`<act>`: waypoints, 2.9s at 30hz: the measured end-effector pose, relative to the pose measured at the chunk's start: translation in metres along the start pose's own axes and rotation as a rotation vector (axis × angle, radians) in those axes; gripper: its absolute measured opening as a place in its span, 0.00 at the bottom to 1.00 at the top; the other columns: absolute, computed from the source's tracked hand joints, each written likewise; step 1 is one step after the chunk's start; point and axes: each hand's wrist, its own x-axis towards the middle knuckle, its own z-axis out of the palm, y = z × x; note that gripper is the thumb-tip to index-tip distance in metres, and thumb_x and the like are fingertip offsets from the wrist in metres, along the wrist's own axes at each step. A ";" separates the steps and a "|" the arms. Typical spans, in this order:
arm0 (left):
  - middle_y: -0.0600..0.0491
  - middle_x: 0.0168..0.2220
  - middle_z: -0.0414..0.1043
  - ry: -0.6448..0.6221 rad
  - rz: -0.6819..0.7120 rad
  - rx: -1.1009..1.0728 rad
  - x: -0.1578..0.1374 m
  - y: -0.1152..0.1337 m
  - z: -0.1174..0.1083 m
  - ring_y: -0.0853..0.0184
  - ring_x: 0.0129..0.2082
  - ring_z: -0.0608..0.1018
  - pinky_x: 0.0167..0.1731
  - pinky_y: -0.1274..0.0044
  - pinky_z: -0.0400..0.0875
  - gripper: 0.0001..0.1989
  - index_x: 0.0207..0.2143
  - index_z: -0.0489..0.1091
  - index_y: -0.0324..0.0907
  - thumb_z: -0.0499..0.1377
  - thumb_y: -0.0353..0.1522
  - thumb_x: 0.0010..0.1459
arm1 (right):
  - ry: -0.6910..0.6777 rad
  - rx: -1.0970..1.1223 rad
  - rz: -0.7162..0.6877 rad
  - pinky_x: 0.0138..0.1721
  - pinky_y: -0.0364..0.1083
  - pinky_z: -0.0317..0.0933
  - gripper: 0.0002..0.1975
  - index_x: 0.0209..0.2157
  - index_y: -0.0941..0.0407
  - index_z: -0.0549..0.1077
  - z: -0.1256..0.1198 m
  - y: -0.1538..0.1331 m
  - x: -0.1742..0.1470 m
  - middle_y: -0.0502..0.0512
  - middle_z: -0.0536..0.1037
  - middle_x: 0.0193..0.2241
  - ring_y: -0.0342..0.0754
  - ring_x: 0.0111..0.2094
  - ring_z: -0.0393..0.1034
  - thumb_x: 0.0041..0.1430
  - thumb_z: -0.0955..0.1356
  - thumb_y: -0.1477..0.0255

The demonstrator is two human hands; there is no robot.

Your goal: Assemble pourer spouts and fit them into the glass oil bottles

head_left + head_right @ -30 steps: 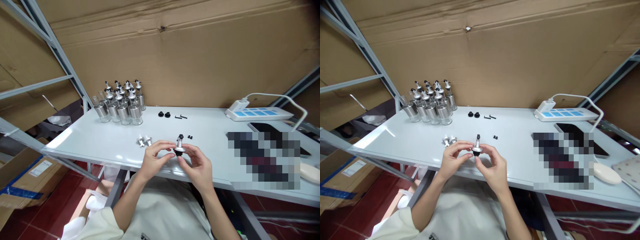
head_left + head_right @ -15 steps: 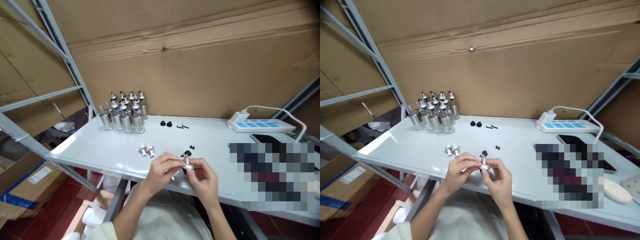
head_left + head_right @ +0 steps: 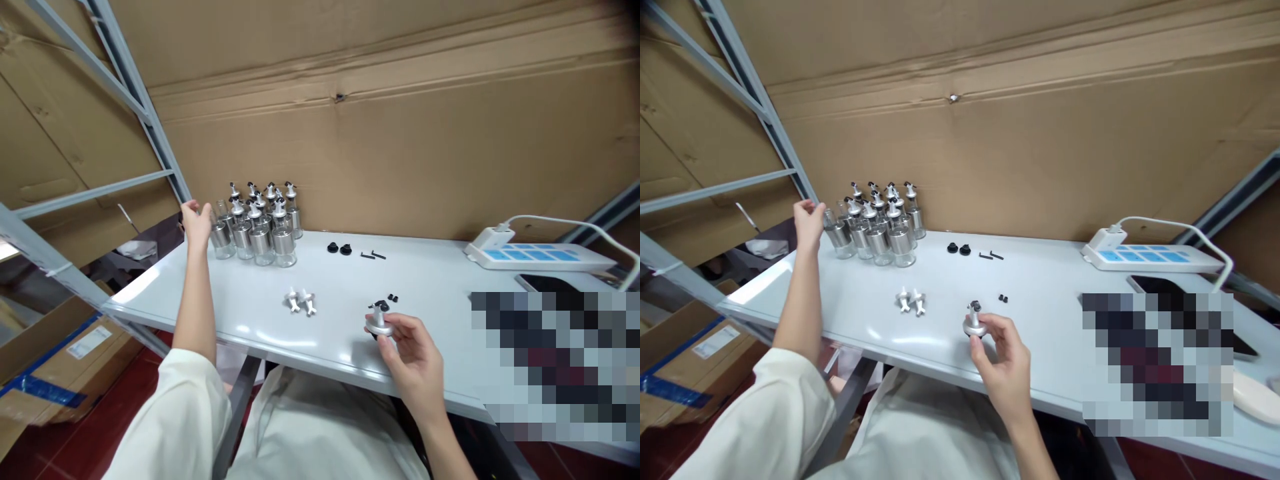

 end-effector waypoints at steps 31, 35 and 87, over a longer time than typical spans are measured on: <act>0.53 0.40 0.76 -0.559 0.054 -0.823 -0.266 0.112 -0.022 0.69 0.39 0.79 0.39 0.78 0.74 0.14 0.45 0.70 0.45 0.65 0.37 0.56 | 0.174 0.082 0.041 0.42 0.47 0.70 0.10 0.39 0.54 0.72 0.004 -0.003 -0.001 0.56 0.80 0.36 0.48 0.38 0.77 0.55 0.72 0.67; 0.52 0.44 0.76 -0.678 0.013 -0.838 -0.290 0.098 -0.020 0.68 0.44 0.79 0.43 0.78 0.73 0.15 0.48 0.70 0.46 0.63 0.34 0.59 | 0.231 0.077 0.044 0.42 0.46 0.70 0.11 0.38 0.54 0.72 0.004 -0.002 -0.001 0.56 0.79 0.36 0.48 0.39 0.77 0.54 0.73 0.67; 0.52 0.36 0.76 -0.920 0.159 -0.903 -0.294 0.103 0.021 0.67 0.35 0.80 0.37 0.73 0.76 0.25 0.58 0.57 0.47 0.58 0.41 0.61 | -0.190 -0.019 -0.239 0.37 0.44 0.74 0.17 0.44 0.48 0.74 0.010 -0.061 0.071 0.49 0.71 0.40 0.44 0.39 0.73 0.52 0.73 0.75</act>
